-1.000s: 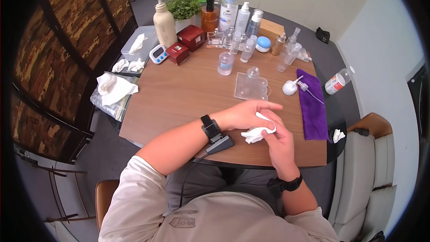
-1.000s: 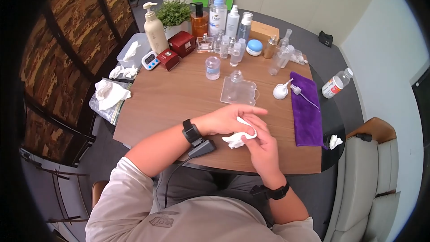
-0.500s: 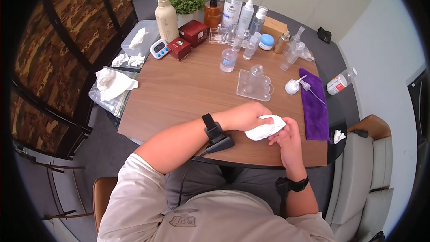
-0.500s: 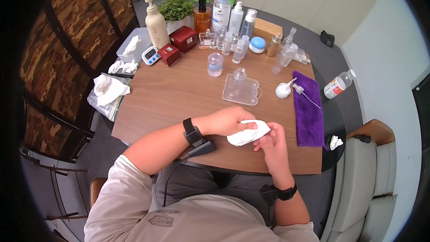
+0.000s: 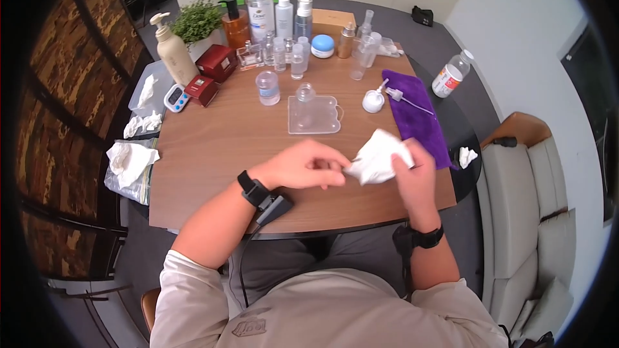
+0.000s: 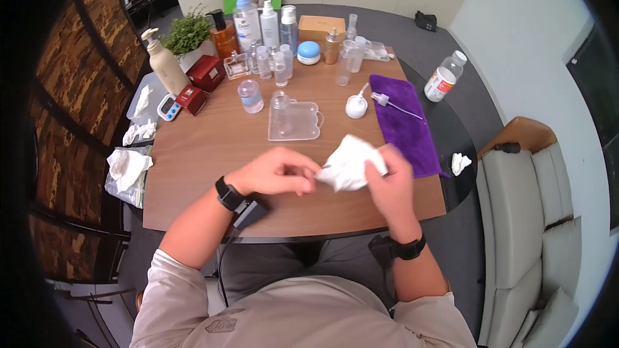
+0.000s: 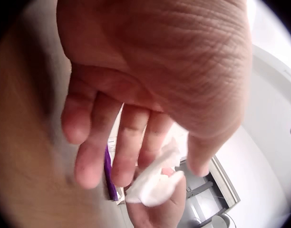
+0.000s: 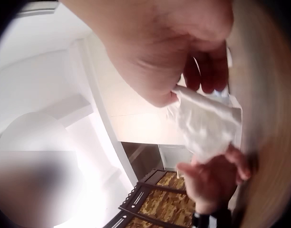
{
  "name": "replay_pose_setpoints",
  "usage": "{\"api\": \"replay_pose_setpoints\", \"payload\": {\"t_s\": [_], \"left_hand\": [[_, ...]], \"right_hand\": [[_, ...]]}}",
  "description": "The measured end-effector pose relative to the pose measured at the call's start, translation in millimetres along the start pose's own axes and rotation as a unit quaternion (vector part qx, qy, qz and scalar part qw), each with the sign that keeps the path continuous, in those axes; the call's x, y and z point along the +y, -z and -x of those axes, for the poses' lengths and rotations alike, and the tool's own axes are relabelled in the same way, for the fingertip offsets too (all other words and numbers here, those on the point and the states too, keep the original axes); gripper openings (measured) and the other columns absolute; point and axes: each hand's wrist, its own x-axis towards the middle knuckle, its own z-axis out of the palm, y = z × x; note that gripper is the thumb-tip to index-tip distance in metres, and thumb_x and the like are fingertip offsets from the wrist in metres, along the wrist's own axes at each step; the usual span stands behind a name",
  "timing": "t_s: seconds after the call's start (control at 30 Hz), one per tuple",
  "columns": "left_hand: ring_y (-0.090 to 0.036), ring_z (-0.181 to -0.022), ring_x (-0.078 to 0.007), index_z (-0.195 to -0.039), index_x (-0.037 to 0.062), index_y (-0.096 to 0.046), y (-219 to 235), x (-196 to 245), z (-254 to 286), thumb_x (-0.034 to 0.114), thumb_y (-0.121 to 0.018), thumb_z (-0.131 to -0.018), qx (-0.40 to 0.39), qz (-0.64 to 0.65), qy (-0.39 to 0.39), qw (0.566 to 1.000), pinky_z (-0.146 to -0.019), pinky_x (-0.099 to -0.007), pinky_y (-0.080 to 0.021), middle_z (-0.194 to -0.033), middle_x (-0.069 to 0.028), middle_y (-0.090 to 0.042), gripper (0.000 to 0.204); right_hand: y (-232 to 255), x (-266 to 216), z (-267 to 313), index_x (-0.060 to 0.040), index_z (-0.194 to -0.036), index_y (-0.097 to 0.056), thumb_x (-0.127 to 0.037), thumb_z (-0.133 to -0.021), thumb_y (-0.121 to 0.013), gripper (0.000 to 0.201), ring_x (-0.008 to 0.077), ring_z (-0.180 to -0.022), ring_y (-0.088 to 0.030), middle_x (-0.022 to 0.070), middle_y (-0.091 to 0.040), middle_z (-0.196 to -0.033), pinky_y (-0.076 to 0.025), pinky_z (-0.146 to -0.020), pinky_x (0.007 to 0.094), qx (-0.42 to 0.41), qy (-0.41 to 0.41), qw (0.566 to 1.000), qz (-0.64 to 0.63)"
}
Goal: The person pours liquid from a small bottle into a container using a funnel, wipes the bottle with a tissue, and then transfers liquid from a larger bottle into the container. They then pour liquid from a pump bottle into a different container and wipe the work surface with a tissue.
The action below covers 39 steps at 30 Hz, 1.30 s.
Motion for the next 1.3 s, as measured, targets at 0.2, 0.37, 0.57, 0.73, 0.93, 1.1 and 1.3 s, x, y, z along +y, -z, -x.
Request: {"api": "replay_pose_setpoints", "payload": {"t_s": [0.2, 0.37, 0.57, 0.73, 0.93, 1.1, 1.3], "left_hand": [[-0.046, -0.058, -0.0062, -0.098, 0.0019, -0.074, 59.0, -20.3, 24.4, 0.036, -0.054, -0.109, 0.379, 0.051, -0.263, 0.886, -0.052, -0.023, -0.032, -0.065, 0.0013, -0.055, 0.041], [-0.049, -0.069, -0.0084, -0.113, 0.0049, -0.069, 99.9, -34.0, 25.9, 0.027, -0.058, -0.108, 0.618, 0.023, -0.173, 0.767, -0.064, -0.0243, -0.037, -0.083, 0.0022, -0.057, 0.025], [-0.056, -0.128, -0.0238, -0.141, 0.0027, -0.054, 119.4, -52.9, 21.0, 0.007, -0.064, -0.096, 0.587, -0.088, -0.068, 0.802, -0.114, -0.0355, -0.043, -0.136, -0.0122, -0.059, 0.047], [-0.052, -0.142, -0.0309, -0.153, 0.0021, -0.044, 126.2, -67.5, 12.9, 0.006, -0.064, -0.089, 0.529, -0.183, 0.011, 0.829, -0.11, -0.0416, -0.051, -0.148, -0.0199, -0.055, 0.068], [-0.054, -0.14, -0.0294, -0.156, 0.0012, -0.041, 123.2, -62.6, 7.8, 0.004, -0.062, -0.088, 0.513, -0.156, 0.024, 0.843, -0.111, -0.0414, -0.05, -0.151, -0.0196, -0.054, 0.072], [-0.049, -0.145, -0.0283, -0.16, 0.0059, -0.039, 121.7, -59.5, 12.0, 0.003, -0.059, -0.091, 0.487, -0.148, -0.011, 0.861, -0.115, -0.0406, -0.043, -0.156, -0.0172, -0.05, 0.071], [-0.052, -0.142, -0.0288, -0.161, 0.004, -0.037, 121.1, -61.3, 10.8, 0.005, -0.063, -0.09, 0.48, -0.124, -0.012, 0.868, -0.114, -0.0412, -0.046, -0.154, -0.0183, -0.051, 0.075]], "right_hand": [[38.2, 2.6, -20.0, -0.0006, -0.107, -0.061, -0.006, -0.084, -0.08, 0.03, 0.0387, -0.098, -0.064, 0.0175, -0.066, -0.11, -0.053, -0.087, 0.0447, 0.011, 0.191, 0.927, 0.324], [15.2, 8.7, 8.2, 0.0031, -0.147, -0.057, -0.055, -0.091, -0.076, 0.083, 0.0435, -0.147, -0.046, 0.0267, -0.052, -0.156, -0.039, -0.122, 0.0477, -0.261, 0.138, 0.846, 0.443], [-0.9, 12.1, -11.0, 0.0066, -0.148, -0.053, -0.054, -0.097, -0.07, 0.081, 0.0449, -0.149, -0.042, 0.0269, -0.048, -0.159, -0.037, -0.123, 0.0487, -0.342, 0.128, 0.85, 0.379], [-4.4, 23.5, -25.8, 0.0062, -0.148, -0.053, -0.038, -0.105, -0.062, 0.062, 0.0434, -0.151, -0.041, 0.0265, -0.047, -0.16, -0.037, -0.124, 0.0482, -0.322, 0.112, 0.856, 0.388], [-49.5, -15.9, 24.6, 0.0049, -0.144, -0.057, -0.038, -0.099, -0.069, 0.064, 0.0411, -0.15, -0.042, 0.024, -0.05, -0.158, -0.034, -0.125, 0.0495, -0.421, 0.221, 0.828, 0.298], [-94.1, -22.7, 33.9, 0.0042, -0.141, -0.06, -0.035, -0.098, -0.071, 0.059, 0.039, -0.152, -0.04, 0.0192, -0.05, -0.158, -0.034, -0.125, 0.0483, -0.447, 0.242, 0.828, 0.235], [-95.9, -27.1, 20.3, 0.0013, -0.144, -0.058, -0.029, -0.098, -0.072, 0.057, 0.0381, -0.15, -0.042, 0.0174, -0.05, -0.159, -0.038, -0.123, 0.0477, -0.454, 0.233, 0.817, 0.269]]}}
